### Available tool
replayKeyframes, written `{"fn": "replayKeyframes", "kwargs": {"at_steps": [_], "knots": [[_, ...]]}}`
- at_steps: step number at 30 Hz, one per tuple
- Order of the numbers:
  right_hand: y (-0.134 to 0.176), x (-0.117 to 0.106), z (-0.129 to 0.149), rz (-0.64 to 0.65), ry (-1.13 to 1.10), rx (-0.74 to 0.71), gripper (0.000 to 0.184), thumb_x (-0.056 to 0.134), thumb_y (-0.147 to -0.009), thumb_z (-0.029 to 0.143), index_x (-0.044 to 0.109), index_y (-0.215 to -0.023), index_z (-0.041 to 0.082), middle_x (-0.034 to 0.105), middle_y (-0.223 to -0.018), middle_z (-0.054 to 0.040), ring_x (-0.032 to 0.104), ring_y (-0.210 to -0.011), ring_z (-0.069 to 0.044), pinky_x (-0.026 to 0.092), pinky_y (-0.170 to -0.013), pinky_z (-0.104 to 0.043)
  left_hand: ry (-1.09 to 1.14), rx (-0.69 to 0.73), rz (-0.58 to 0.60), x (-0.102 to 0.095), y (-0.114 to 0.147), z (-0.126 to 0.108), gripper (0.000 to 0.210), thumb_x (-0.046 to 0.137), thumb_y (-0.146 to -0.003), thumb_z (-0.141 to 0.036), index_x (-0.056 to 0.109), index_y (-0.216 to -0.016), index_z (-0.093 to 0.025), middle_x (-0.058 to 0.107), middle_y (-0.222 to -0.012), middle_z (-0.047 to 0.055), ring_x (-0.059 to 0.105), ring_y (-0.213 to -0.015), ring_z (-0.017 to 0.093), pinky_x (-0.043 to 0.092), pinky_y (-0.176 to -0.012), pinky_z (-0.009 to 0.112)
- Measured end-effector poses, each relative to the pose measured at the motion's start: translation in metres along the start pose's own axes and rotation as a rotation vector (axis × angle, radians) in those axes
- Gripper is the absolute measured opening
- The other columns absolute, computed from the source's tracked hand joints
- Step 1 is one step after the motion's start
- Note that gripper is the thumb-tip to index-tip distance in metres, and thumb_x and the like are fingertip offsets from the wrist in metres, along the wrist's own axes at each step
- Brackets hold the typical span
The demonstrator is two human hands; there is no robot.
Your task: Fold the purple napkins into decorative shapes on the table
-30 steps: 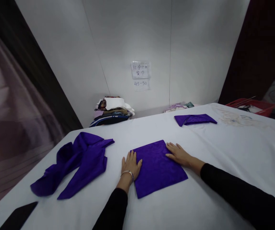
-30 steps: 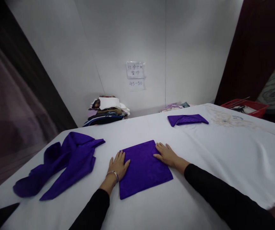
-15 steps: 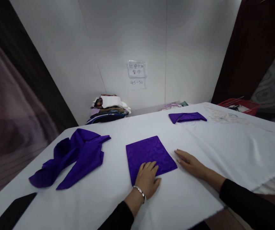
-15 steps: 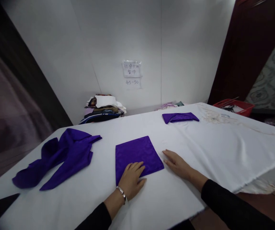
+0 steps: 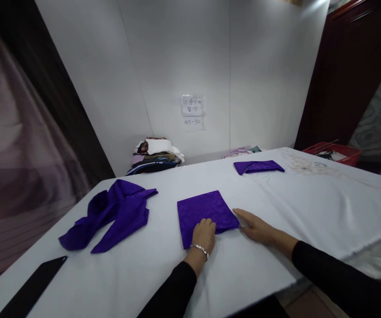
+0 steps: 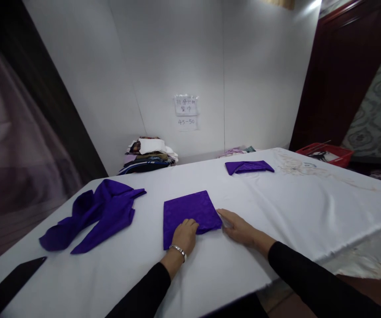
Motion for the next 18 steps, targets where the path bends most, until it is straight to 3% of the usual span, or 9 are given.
{"fn": "replayKeyframes", "kwargs": {"at_steps": [4,7,11,18], "knots": [[-0.015,0.007,0.016,-0.019,-0.017,-0.065,0.059,0.052,-0.078,0.028,0.035,-0.134,0.024,0.041,-0.134,-0.0066,0.040,-0.120,-0.025,0.032,-0.101,-0.042,0.067,-0.005,-0.066,-0.010,0.012,0.012,0.032,0.037,-0.078,-0.005,0.058,-0.095,-0.021,0.060,-0.096,0.003,0.051,-0.091,0.017,0.042,-0.081,0.031],[-0.017,0.020,0.017,0.001,0.058,-0.130,0.054,0.052,-0.076,0.025,0.043,-0.128,0.023,0.047,-0.130,-0.0079,0.039,-0.121,-0.026,0.029,-0.101,-0.046,0.217,-0.003,-0.121,-0.016,0.026,0.024,0.037,0.037,-0.074,-0.001,0.060,-0.094,-0.022,0.061,-0.094,0.002,0.051,-0.090,0.016,0.043,-0.083,0.030],[-0.013,0.035,0.010,0.044,0.123,-0.177,0.047,0.048,-0.079,0.023,0.047,-0.125,0.028,0.052,-0.125,-0.0043,0.042,-0.119,-0.023,0.025,-0.102,-0.048,0.275,0.031,-0.086,-0.012,0.038,0.031,0.039,0.038,-0.071,-0.001,0.061,-0.095,-0.023,0.062,-0.095,0.002,0.052,-0.092,0.016,0.043,-0.085,0.032],[-0.010,0.034,0.001,0.073,0.171,-0.174,0.042,0.047,-0.081,0.025,0.049,-0.123,0.026,0.051,-0.127,-0.0056,0.042,-0.119,-0.021,0.022,-0.103,-0.046,0.315,0.026,-0.121,-0.011,0.037,0.035,0.036,0.040,-0.073,-0.003,0.060,-0.097,-0.022,0.063,-0.096,0.001,0.053,-0.091,0.015,0.043,-0.085,0.030]]}}
Point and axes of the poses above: each hand's wrist, its own y-axis away from the middle knuckle, its own x-axis out of the palm, z = x × y, the point moved 5 cm from there along -y, towards the middle knuckle
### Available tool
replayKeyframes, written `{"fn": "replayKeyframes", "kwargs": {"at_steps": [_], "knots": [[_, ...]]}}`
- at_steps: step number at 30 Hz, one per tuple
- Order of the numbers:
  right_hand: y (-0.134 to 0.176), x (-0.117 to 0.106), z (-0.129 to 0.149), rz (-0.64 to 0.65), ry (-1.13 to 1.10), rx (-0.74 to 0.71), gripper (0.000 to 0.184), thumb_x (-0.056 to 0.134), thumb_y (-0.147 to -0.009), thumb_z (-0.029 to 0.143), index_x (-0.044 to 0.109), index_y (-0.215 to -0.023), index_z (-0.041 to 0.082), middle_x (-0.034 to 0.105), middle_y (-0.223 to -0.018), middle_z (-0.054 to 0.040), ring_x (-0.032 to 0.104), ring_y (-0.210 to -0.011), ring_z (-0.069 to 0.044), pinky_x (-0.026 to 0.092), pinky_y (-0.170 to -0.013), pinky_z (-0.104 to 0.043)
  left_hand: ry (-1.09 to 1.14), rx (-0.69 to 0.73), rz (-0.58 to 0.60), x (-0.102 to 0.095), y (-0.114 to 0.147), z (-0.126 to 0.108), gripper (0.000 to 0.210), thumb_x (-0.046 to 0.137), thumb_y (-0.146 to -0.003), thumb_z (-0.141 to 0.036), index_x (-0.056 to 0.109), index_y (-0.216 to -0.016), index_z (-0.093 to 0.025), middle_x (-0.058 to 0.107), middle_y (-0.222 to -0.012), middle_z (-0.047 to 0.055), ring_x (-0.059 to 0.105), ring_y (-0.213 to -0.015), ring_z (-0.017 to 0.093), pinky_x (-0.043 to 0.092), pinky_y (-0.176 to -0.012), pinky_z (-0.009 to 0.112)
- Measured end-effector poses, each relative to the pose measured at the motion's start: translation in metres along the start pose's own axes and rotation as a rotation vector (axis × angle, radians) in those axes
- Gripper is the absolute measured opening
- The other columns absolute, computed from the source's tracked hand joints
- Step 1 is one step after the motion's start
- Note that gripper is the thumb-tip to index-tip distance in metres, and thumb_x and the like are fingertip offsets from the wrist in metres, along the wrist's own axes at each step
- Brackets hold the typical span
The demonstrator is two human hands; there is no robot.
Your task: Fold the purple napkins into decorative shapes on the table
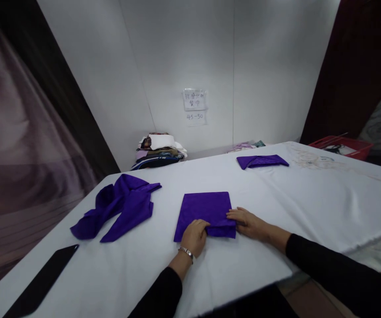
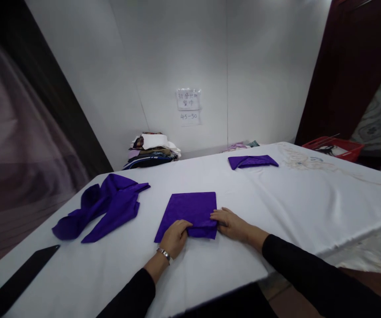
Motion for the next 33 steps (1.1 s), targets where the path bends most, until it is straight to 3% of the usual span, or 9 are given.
{"fn": "replayKeyframes", "kwargs": {"at_steps": [4,7,12,15,20,26,33], "knots": [[-0.005,0.002,0.004,0.018,-0.012,-0.024,0.044,0.048,-0.080,0.024,0.047,-0.124,0.026,0.051,-0.127,-0.0055,0.041,-0.120,-0.021,0.020,-0.103,-0.047,0.025,0.011,-0.010,0.000,-0.001,0.002,0.037,0.040,-0.072,-0.002,0.060,-0.095,-0.022,0.063,-0.094,0.000,0.053,-0.090,0.014,0.043,-0.085,0.030],[-0.015,0.006,0.007,0.002,-0.071,-0.065,0.035,0.049,-0.081,0.025,0.055,-0.115,0.026,0.056,-0.121,-0.0052,0.045,-0.117,-0.021,0.021,-0.103,-0.045,0.057,0.009,-0.007,-0.001,0.000,0.001,0.037,0.040,-0.072,-0.003,0.061,-0.096,-0.022,0.064,-0.095,0.000,0.053,-0.091,0.014,0.042,-0.086,0.030],[-0.024,0.007,0.012,-0.019,-0.248,-0.037,0.023,0.050,-0.081,0.027,0.063,-0.100,0.026,0.065,-0.102,-0.0018,0.056,-0.102,-0.019,0.030,-0.099,-0.040,0.060,0.033,0.080,-0.005,0.011,-0.002,0.047,0.053,-0.070,-0.015,0.050,-0.116,-0.024,0.058,-0.114,0.001,0.049,-0.107,0.017,0.037,-0.095,0.034],[-0.020,0.000,0.023,0.052,-0.336,0.007,0.025,0.047,-0.080,0.021,0.064,-0.098,0.024,0.066,-0.097,-0.0015,0.058,-0.092,-0.017,0.039,-0.090,-0.035,0.000,0.039,0.119,-0.010,0.024,0.002,0.048,0.058,-0.071,-0.023,0.049,-0.118,-0.025,0.055,-0.119,0.003,0.046,-0.112,0.021,0.035,-0.097,0.040],[-0.023,-0.017,0.041,0.270,-0.484,0.113,0.022,0.047,-0.079,0.020,0.066,-0.091,0.020,0.065,-0.086,-0.0005,0.057,-0.077,-0.014,0.045,-0.071,-0.026,-0.056,0.011,0.033,-0.024,0.041,0.019,0.030,0.049,-0.077,-0.017,0.057,-0.104,-0.023,0.060,-0.111,0.003,0.049,-0.106,0.019,0.038,-0.092,0.039],[-0.086,-0.031,0.021,0.291,-0.484,0.240,0.022,0.054,-0.077,0.036,0.064,-0.077,0.016,0.056,-0.061,0.0026,0.046,-0.054,-0.010,0.037,-0.052,-0.022,-0.115,-0.166,-0.046,-0.038,0.044,0.037,0.021,0.048,-0.076,-0.013,0.061,-0.089,-0.022,0.063,-0.092,0.002,0.054,-0.089,0.018,0.040,-0.079,0.034],[-0.166,-0.003,-0.006,0.244,-0.228,0.327,0.013,0.058,-0.070,0.023,0.066,-0.076,0.014,0.063,-0.067,-0.0004,0.054,-0.060,-0.013,0.040,-0.056,-0.022,-0.117,-0.394,-0.165,-0.044,0.051,0.052,0.038,0.051,-0.077,-0.019,0.051,-0.115,-0.020,0.063,-0.089,0.002,0.055,-0.087,0.017,0.039,-0.082,0.033]]}}
Point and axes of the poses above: each hand's wrist, its own y-axis away from the middle knuckle, its own x-axis out of the palm, z = x × y, the point moved 5 cm from there along -y, towards the middle knuckle
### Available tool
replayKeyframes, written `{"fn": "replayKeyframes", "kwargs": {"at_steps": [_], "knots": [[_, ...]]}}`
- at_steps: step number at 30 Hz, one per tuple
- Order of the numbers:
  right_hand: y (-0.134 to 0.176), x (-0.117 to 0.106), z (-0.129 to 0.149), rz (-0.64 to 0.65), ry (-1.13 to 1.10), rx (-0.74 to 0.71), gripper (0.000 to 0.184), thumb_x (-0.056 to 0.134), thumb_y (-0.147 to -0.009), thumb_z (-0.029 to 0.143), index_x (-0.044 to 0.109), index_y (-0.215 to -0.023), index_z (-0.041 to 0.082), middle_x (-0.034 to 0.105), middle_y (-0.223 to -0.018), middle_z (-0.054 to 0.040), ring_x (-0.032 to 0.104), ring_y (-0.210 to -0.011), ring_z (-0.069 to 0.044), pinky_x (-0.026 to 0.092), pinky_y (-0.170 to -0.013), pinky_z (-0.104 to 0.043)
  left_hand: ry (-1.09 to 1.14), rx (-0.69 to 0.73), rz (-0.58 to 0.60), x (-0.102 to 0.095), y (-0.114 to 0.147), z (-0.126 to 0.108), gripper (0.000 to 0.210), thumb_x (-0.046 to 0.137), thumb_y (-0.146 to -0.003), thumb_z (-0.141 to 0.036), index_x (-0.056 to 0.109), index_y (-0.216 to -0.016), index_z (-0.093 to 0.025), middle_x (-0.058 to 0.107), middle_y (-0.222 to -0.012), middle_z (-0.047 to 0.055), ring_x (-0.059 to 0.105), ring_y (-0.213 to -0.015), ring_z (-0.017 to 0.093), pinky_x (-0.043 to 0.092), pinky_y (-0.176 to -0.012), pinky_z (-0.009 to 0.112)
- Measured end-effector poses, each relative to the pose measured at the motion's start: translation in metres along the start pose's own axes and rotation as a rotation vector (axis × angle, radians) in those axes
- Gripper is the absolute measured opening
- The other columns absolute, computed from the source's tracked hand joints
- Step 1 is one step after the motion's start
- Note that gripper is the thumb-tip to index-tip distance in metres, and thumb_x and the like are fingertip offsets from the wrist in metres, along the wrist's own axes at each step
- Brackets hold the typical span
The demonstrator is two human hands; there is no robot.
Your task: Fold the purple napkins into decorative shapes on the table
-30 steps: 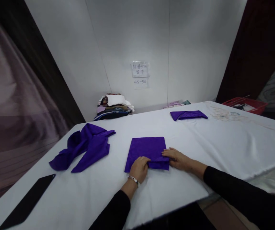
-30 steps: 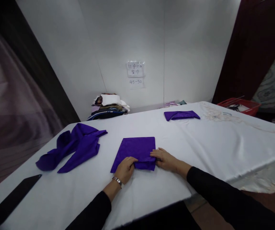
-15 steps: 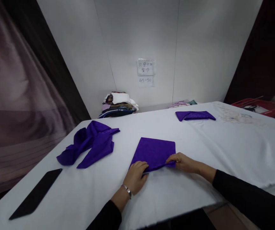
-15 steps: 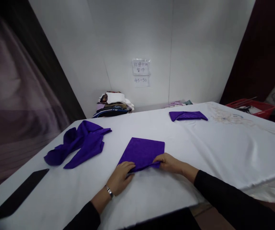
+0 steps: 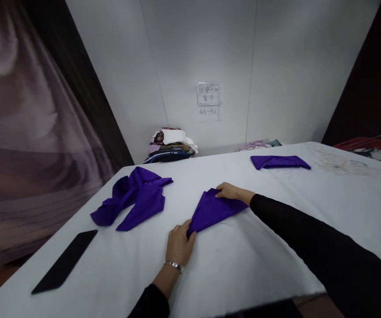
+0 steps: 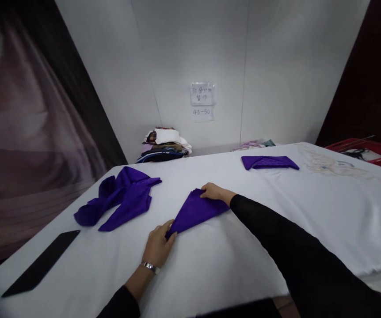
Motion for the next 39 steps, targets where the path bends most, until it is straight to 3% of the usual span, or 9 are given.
{"fn": "replayKeyframes", "kwargs": {"at_steps": [5,8,12,39], "knots": [[-0.022,0.016,-0.008,-0.078,0.093,0.027,0.024,0.063,-0.068,0.022,0.066,-0.091,0.015,0.066,-0.087,-0.0047,0.060,-0.077,-0.018,0.043,-0.067,-0.023,0.010,-0.077,-0.045,0.001,0.001,0.010,0.036,0.050,-0.079,-0.021,0.051,-0.115,-0.018,0.063,-0.080,0.001,0.055,-0.081,0.017,0.039,-0.080,0.034],[-0.024,0.021,-0.014,-0.136,0.146,0.049,0.035,0.064,-0.069,0.024,0.062,-0.103,0.017,0.064,-0.100,-0.0073,0.060,-0.086,-0.020,0.043,-0.073,-0.025,0.038,-0.074,-0.059,0.004,0.000,0.014,0.034,0.050,-0.079,-0.022,0.052,-0.112,-0.019,0.062,-0.078,0.000,0.055,-0.079,0.016,0.040,-0.078,0.033],[-0.020,0.026,-0.019,-0.194,0.199,0.066,0.040,0.062,-0.074,0.029,0.057,-0.112,0.019,0.063,-0.103,-0.0080,0.059,-0.090,-0.020,0.043,-0.076,-0.026,0.041,-0.071,-0.044,0.007,-0.003,0.017,0.033,0.049,-0.079,-0.023,0.053,-0.112,-0.019,0.063,-0.076,0.001,0.055,-0.078,0.017,0.041,-0.076,0.033],[-0.019,0.039,-0.022,-0.302,0.294,-0.018,0.039,0.051,-0.082,0.034,0.051,-0.118,0.019,0.060,-0.112,-0.0064,0.056,-0.098,-0.020,0.040,-0.082,-0.028,0.063,-0.104,0.000,0.004,0.000,0.020,0.029,0.044,-0.081,-0.021,0.052,-0.109,-0.020,0.061,-0.077,0.001,0.053,-0.080,0.018,0.038,-0.077,0.035]]}}
Point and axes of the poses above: each hand's wrist, its own y-axis away from the middle knuckle, its own x-axis out of the palm, z = x × y, the point moved 5 cm from there along -y, towards the middle knuckle
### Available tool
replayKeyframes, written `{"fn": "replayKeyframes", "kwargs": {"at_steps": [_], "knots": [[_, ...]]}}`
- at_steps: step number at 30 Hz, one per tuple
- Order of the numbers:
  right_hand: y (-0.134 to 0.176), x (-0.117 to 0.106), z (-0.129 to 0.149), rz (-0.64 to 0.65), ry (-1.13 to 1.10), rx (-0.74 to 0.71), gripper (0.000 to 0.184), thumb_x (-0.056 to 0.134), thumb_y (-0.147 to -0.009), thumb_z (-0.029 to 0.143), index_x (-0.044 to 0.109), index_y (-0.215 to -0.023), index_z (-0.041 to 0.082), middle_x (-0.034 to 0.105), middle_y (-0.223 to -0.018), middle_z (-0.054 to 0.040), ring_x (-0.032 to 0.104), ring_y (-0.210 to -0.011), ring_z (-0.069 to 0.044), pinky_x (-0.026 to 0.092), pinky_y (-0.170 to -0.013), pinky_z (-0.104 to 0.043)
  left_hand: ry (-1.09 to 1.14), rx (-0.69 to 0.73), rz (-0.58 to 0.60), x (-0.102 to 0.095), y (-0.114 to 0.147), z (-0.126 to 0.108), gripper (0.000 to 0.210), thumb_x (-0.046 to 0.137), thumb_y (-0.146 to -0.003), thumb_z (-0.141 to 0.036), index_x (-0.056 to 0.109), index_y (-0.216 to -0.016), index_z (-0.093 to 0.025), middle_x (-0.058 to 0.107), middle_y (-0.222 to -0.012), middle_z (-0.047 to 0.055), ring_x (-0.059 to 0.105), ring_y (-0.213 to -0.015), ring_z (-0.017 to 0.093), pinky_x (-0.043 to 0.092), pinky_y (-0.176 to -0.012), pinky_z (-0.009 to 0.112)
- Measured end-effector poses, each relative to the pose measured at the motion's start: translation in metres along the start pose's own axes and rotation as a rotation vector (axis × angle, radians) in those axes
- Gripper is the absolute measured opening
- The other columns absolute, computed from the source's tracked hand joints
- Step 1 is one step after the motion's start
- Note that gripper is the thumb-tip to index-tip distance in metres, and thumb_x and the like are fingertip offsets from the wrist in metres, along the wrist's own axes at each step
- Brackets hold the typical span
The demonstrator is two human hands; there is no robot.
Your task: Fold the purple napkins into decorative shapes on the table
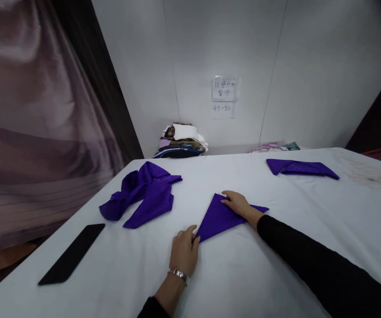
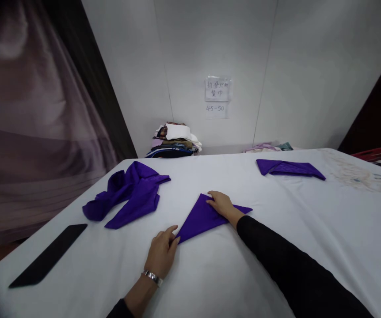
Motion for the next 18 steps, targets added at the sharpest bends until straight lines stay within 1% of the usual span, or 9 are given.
{"fn": "replayKeyframes", "kwargs": {"at_steps": [6,11,14,18], "knots": [[0.0017,-0.0010,0.0012,0.005,0.017,-0.004,0.041,0.053,-0.081,0.035,0.051,-0.119,0.018,0.060,-0.112,-0.0077,0.057,-0.097,-0.020,0.041,-0.081,-0.028,-0.017,0.024,-0.023,-0.0010,0.0014,0.0024,0.029,0.042,-0.082,-0.020,0.050,-0.109,-0.020,0.060,-0.076,0.000,0.053,-0.079,0.018,0.038,-0.076,0.034],[0.0044,-0.0015,0.0026,-0.022,0.040,0.002,0.038,0.050,-0.083,0.034,0.052,-0.118,0.018,0.059,-0.112,-0.0073,0.056,-0.098,-0.020,0.040,-0.082,-0.028,-0.078,0.026,-0.003,-0.0017,0.0001,0.0003,0.029,0.039,-0.083,-0.019,0.050,-0.110,-0.018,0.062,-0.078,0.002,0.053,-0.081,0.019,0.038,-0.076,0.035],[0.0057,-0.0007,0.0018,-0.025,0.052,0.019,0.038,0.049,-0.083,0.035,0.051,-0.118,0.019,0.059,-0.110,-0.0070,0.055,-0.097,-0.020,0.040,-0.081,-0.028,-0.132,0.003,0.010,-0.0031,-0.0002,-0.0017,0.029,0.039,-0.084,-0.019,0.051,-0.110,-0.018,0.063,-0.081,0.003,0.054,-0.085,0.020,0.037,-0.077,0.034],[0.0072,-0.0013,0.0017,-0.054,0.087,-0.003,0.036,0.048,-0.084,0.036,0.052,-0.116,0.019,0.059,-0.105,-0.0074,0.053,-0.096,-0.020,0.040,-0.078,-0.028,-0.210,-0.019,0.030,-0.0027,-0.0001,-0.0039,0.031,0.036,-0.085,-0.018,0.051,-0.112,-0.016,0.064,-0.089,0.007,0.053,-0.089,0.021,0.036,-0.078,0.034]]}}
Point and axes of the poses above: each hand's wrist, its own y-axis away from the middle knuckle, its own x-axis out of the palm, z = x × y, the point moved 5 cm from there along -y, towards the middle knuckle
